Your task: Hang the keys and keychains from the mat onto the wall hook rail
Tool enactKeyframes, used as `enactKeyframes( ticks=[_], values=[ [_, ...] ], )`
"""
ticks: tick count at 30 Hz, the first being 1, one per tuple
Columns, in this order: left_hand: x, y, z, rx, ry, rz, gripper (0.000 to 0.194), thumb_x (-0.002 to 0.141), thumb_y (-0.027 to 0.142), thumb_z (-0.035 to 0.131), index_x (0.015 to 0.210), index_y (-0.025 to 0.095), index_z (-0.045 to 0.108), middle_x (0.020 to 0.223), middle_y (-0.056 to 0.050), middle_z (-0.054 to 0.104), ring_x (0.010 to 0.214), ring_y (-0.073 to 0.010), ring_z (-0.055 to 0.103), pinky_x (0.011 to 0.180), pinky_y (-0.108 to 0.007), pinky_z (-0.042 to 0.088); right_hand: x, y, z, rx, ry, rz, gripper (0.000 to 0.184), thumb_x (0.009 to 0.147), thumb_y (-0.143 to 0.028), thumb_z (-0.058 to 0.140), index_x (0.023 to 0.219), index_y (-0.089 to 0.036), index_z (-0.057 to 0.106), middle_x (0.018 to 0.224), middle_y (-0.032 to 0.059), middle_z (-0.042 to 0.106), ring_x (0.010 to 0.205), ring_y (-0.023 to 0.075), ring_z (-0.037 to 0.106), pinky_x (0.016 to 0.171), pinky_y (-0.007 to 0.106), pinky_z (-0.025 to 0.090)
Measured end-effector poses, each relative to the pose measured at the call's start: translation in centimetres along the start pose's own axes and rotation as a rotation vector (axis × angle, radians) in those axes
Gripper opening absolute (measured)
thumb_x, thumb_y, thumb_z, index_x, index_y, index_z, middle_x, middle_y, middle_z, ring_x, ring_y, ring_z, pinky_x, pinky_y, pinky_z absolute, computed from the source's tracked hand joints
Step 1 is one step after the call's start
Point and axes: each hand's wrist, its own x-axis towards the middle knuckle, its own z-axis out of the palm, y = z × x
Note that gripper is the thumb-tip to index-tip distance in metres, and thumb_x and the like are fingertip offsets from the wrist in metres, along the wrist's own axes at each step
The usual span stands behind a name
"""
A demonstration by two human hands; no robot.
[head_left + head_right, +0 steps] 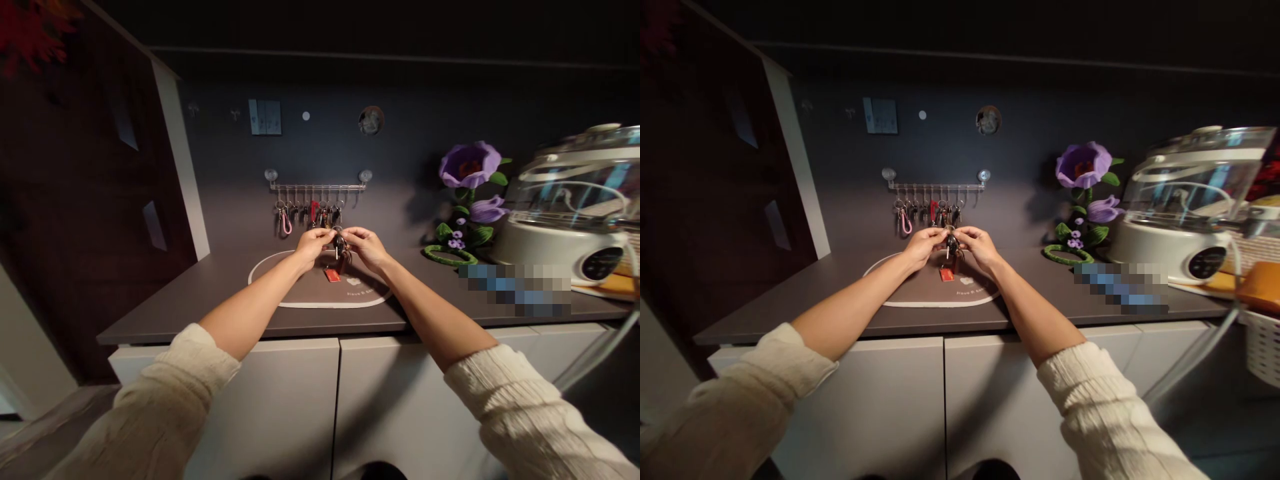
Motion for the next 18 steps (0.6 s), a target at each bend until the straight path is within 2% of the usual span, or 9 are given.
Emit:
enactKeyframes(
  ticks=[5,11,14,18],
  values=[
    [-0.2,0.1,0.1,0.107,-0.001,0.085,0.020,0.069,0.027,0.062,0.085,0.014,0.065,0.088,-0.005,0.068,0.078,-0.0123,0.059,0.071,-0.026,0.045,0.2,-0.1,-0.3,0.019,0.020,-0.024,0.020,0.059,-0.033,0.071,0.071,-0.018,0.064,0.073,-0.0008,0.062,0.065,0.0079,0.053,0.067,0.023,0.042],
    [0.1,0.0,-0.3,0.247,0.016,0.199,0.018,0.071,0.023,0.059,0.085,0.013,0.065,0.088,-0.007,0.068,0.080,-0.0138,0.060,0.078,-0.028,0.045,1.2,-0.9,-1.1,0.091,0.048,-0.042,0.021,0.056,-0.032,0.072,0.068,-0.018,0.061,0.074,-0.0005,0.060,0.070,0.0087,0.054,0.070,0.023,0.044],
    [0.4,-0.2,-0.7,0.392,0.049,0.271,0.017,0.073,0.023,0.056,0.082,0.013,0.065,0.086,-0.007,0.068,0.079,-0.0149,0.060,0.078,-0.029,0.045,2.2,-1.9,-1.9,0.049,0.072,-0.043,0.023,0.057,-0.034,0.072,0.068,-0.018,0.059,0.074,-0.0003,0.060,0.065,0.0072,0.052,0.064,0.021,0.043],
    [0.7,-0.8,-1.2,0.604,0.064,0.341,0.017,0.075,0.023,0.051,0.080,0.016,0.065,0.084,-0.006,0.068,0.077,-0.0161,0.060,0.075,-0.030,0.046,4.2,-3.0,-2.8,-0.008,0.114,-0.047,0.025,0.061,-0.038,0.069,0.071,-0.018,0.057,0.059,-0.0022,0.055,0.051,0.0054,0.046,0.050,0.018,0.038]
  ],
)
